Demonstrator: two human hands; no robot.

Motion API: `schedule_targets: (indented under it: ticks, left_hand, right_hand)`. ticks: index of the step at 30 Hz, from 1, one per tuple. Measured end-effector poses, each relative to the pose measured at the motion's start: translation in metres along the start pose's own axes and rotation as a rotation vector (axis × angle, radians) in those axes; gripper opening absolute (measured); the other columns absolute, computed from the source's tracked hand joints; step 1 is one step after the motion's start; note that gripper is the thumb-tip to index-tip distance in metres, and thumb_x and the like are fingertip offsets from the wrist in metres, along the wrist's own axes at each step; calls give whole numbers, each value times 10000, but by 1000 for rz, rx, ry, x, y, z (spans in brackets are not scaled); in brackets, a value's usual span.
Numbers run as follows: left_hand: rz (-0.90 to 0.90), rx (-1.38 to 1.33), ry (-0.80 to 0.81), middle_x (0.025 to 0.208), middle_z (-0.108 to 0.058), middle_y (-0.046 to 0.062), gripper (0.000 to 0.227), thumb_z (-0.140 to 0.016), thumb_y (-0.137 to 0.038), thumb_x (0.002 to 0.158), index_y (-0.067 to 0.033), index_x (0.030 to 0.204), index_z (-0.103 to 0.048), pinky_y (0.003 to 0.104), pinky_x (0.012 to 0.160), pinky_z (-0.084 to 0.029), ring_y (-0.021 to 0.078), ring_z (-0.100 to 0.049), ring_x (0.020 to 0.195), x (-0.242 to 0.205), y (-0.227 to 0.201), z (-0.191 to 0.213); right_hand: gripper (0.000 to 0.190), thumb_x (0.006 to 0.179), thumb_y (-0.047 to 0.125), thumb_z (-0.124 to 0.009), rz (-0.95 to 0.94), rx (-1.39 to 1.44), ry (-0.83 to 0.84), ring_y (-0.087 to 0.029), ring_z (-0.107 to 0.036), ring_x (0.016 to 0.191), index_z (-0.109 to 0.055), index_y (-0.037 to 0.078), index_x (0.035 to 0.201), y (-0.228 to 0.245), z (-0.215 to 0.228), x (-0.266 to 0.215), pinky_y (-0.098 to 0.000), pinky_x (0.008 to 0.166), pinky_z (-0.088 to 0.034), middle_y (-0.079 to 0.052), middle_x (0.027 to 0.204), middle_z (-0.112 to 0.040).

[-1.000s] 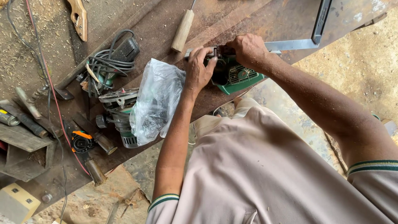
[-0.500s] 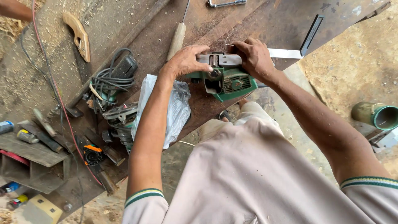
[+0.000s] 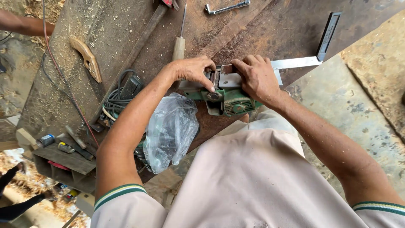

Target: Adjusting and repairing the components of a handheld electric wood planer on a workbench.

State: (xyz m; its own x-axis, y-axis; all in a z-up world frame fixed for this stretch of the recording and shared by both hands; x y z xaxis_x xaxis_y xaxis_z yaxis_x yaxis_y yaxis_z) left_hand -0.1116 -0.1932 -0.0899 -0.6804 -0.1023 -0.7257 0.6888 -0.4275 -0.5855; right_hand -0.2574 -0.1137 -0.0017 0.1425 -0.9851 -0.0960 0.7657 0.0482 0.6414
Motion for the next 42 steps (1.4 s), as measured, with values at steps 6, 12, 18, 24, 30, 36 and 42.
schedule_targets:
  ticks: [6, 12, 18, 24, 30, 36, 42]
  left_hand:
    - [-39, -30, 19, 1235, -593, 162, 948, -895, -593, 583, -16, 1280, -615, 387, 1007, -487, 303, -584, 1179, 0, -4, -2]
    - [26, -26, 62, 1241, -574, 157, 944, -883, -542, 572, -21, 1295, -570, 413, 1004, -484, 317, -578, 1175, -2, -7, -5]
    - [22, -12, 82, 1263, -545, 166, 948, -875, -531, 557, -11, 1280, -551, 423, 994, -477, 332, -559, 1183, -2, -12, -5]
    - [15, -44, 107, 1256, -541, 169, 926, -866, -509, 553, -6, 1260, -543, 409, 990, -482, 325, -561, 1182, -1, -9, -11]
    - [12, -104, 77, 1247, -536, 184, 901, -856, -493, 570, 17, 1240, -535, 390, 1000, -484, 324, -566, 1179, -9, -6, -17]
    - [-46, -112, 18, 1243, -543, 191, 853, -852, -475, 587, 22, 1215, -556, 396, 1021, -476, 331, -558, 1201, -12, -7, -16]
    - [-19, -87, 29, 1236, -544, 188, 841, -843, -474, 588, 18, 1208, -559, 402, 1011, -482, 335, -564, 1189, -12, -7, -17]
  right_hand:
    - [581, 789, 99, -684, 12, -10, 63, -317, -585, 1041, -644, 103, 1369, 0, -4, 2, -452, 895, -438, -131, 1084, -645]
    - [574, 785, 116, -694, 35, 8, 70, -314, -583, 1065, -649, 114, 1357, -1, -6, 2, -451, 917, -442, -114, 1090, -642]
    - [575, 800, 116, -694, 47, 18, 84, -312, -579, 1043, -645, 115, 1373, 1, -3, 2, -454, 918, -438, -116, 1079, -629]
    - [586, 796, 104, -692, 43, 4, 110, -302, -578, 1034, -644, 119, 1380, -1, -5, 5, -451, 937, -437, -108, 1067, -629]
    - [608, 769, 106, -706, 53, -22, 114, -298, -582, 1061, -643, 117, 1373, 4, -1, 11, -450, 962, -434, -106, 1098, -637]
    - [614, 772, 105, -713, 66, -41, 115, -301, -588, 1057, -639, 110, 1381, 6, -3, 11, -448, 961, -436, -112, 1093, -639]
    - [605, 777, 79, -703, 59, -24, 105, -305, -591, 1064, -647, 109, 1379, 7, -1, 12, -447, 950, -442, -109, 1097, -644]
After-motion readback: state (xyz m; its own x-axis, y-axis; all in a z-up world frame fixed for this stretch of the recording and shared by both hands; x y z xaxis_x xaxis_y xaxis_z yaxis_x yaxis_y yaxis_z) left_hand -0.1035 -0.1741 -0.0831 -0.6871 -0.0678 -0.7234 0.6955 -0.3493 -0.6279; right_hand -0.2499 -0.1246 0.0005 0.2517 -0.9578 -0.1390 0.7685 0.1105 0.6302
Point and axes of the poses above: each hand's wrist, its own x-axis towards the middle knuckle, its own z-axis out of the back of the hand, y = z × x, the point moved 10 cm from there along x, towards the middle knuckle
